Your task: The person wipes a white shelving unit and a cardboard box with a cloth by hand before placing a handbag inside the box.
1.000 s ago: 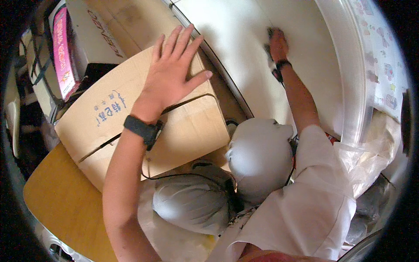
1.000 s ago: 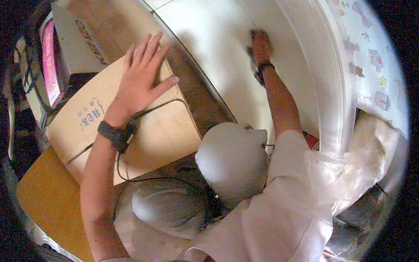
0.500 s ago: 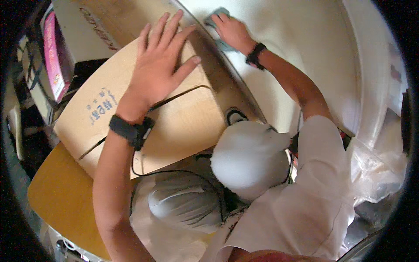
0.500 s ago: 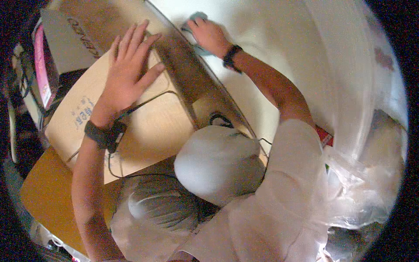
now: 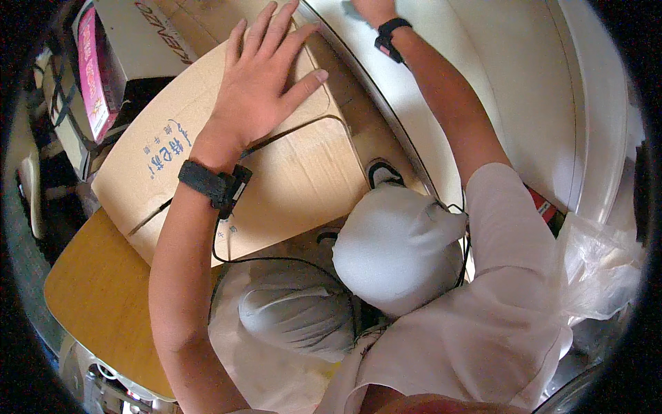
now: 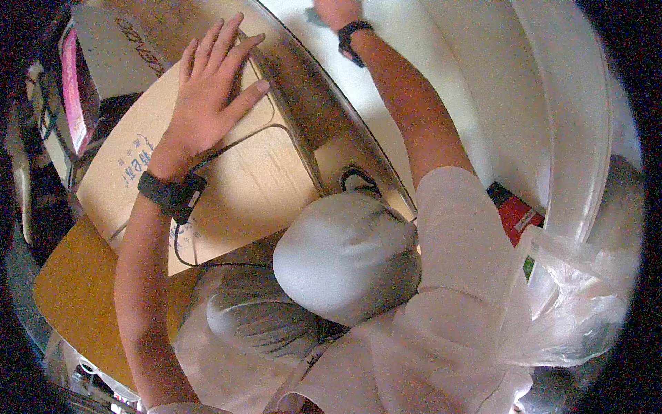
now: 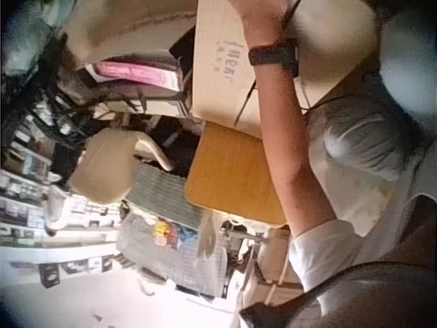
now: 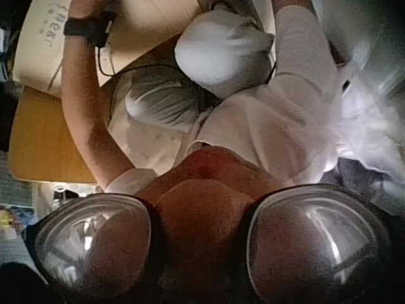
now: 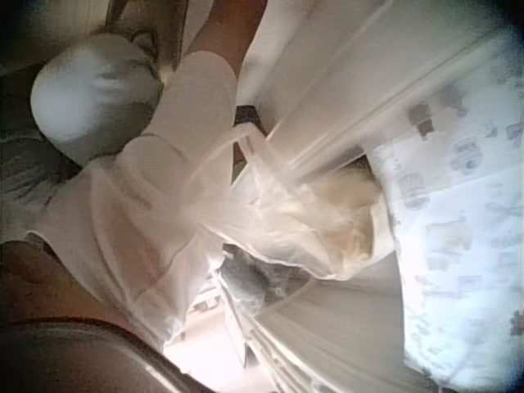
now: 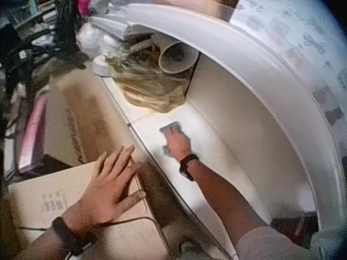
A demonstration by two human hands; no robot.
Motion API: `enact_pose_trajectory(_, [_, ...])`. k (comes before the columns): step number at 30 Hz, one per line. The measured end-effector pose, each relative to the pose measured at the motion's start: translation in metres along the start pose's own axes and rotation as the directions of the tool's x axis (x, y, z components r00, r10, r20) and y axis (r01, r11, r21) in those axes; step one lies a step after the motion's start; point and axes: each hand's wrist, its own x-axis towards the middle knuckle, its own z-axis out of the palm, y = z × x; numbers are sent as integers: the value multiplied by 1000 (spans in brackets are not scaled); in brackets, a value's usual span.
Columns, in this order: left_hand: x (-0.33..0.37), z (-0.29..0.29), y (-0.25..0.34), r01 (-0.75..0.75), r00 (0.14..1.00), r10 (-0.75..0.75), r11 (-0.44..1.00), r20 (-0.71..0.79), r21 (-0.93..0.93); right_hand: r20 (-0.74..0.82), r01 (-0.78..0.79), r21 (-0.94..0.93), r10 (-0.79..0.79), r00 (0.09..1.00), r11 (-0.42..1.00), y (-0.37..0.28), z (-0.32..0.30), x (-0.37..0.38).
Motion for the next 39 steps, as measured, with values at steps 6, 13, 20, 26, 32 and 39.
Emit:
enact_pose_trajectory(6, [-7,-1,-1,22,1000,-22,999,-9,34,-66,163,131,-155,986,978,-13,13,-114])
enact_pose_trajectory(13, [-3,-17,4,47,995,-46,999,83,-9,-52,-395,143,405,913,908,179,8,-294])
enact_pose_trajectory(20, [1,-18,5,52,983,-50,999,176,-8,-228,-661,112,667,710,742,196,-6,-367])
enact_pose_trajectory(26, [1,-21,8,63,980,-59,998,188,-17,-92,-625,165,643,760,763,147,-7,-288])
enact_pose_trajectory(32, [0,-19,7,65,983,-62,998,173,-12,-239,-323,-50,303,923,945,95,19,-201])
enact_pose_trajectory(39, [-3,-15,5,52,993,-49,998,110,-19,-209,-221,56,228,951,974,30,24,-139])
